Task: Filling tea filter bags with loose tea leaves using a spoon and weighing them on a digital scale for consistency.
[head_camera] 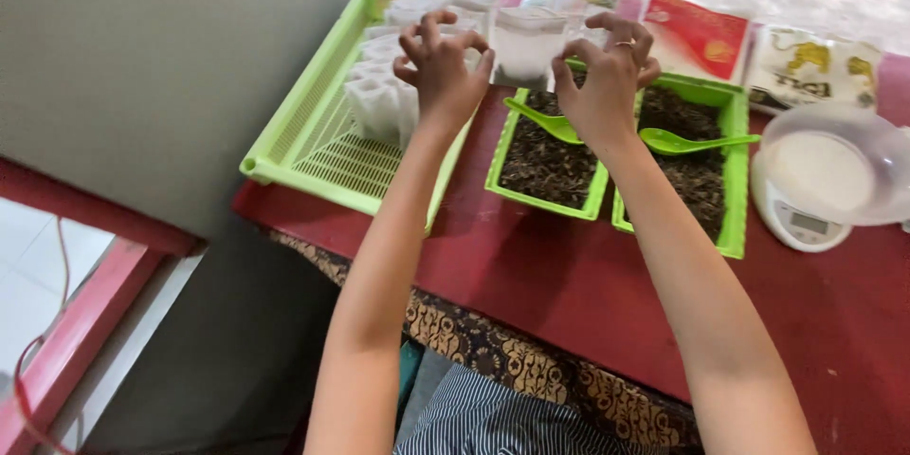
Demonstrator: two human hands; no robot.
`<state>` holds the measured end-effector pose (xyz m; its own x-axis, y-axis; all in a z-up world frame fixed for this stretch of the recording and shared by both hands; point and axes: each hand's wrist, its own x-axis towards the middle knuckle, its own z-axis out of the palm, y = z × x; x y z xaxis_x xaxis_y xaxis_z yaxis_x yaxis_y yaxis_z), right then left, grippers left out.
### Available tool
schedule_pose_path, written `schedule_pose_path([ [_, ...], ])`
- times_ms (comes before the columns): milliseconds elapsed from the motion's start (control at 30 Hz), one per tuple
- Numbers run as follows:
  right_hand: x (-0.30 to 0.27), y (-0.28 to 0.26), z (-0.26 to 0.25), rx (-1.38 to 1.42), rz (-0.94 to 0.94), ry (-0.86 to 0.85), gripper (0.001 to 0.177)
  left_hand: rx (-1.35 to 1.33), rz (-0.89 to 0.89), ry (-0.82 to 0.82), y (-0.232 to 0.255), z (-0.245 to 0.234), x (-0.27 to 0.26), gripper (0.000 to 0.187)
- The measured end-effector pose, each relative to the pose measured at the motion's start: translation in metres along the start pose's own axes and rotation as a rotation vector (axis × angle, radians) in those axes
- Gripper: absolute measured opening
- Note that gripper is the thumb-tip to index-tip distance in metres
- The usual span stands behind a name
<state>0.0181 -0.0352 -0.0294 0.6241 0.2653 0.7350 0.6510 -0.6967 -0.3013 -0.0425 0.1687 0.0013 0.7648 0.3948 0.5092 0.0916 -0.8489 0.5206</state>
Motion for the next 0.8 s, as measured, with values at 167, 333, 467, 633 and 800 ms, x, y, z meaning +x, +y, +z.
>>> schedule_pose_path([
  [167,-0.003,-0.064,0.03,0.152,-0.055,-0.068,0.012,0.048,-0.046,0.053,-0.057,-0.039,-0.014,0.005],
  [333,-0.024,-0.105,0.064,0.15,-0.108,-0.168,0.009,0.131,-0.143,0.0,-0.107,-0.041,-0.031,0.006],
  [467,-0.038,-0.116,0.085,0.053,-0.102,-0.347,0.012,0.228,-0.184,-0.128,-0.141,-0.024,-0.041,0.009],
  [633,-0.038,-0.127,0.086,-0.087,-0.048,-0.554,0.01,0.358,-0.211,-0.187,-0.15,-0.011,-0.041,0.004],
  [800,-0.031,-0.135,0.069,-0.113,-0.022,-0.635,0.012,0.57,-0.233,-0.131,-0.13,-0.019,-0.037,0.009],
])
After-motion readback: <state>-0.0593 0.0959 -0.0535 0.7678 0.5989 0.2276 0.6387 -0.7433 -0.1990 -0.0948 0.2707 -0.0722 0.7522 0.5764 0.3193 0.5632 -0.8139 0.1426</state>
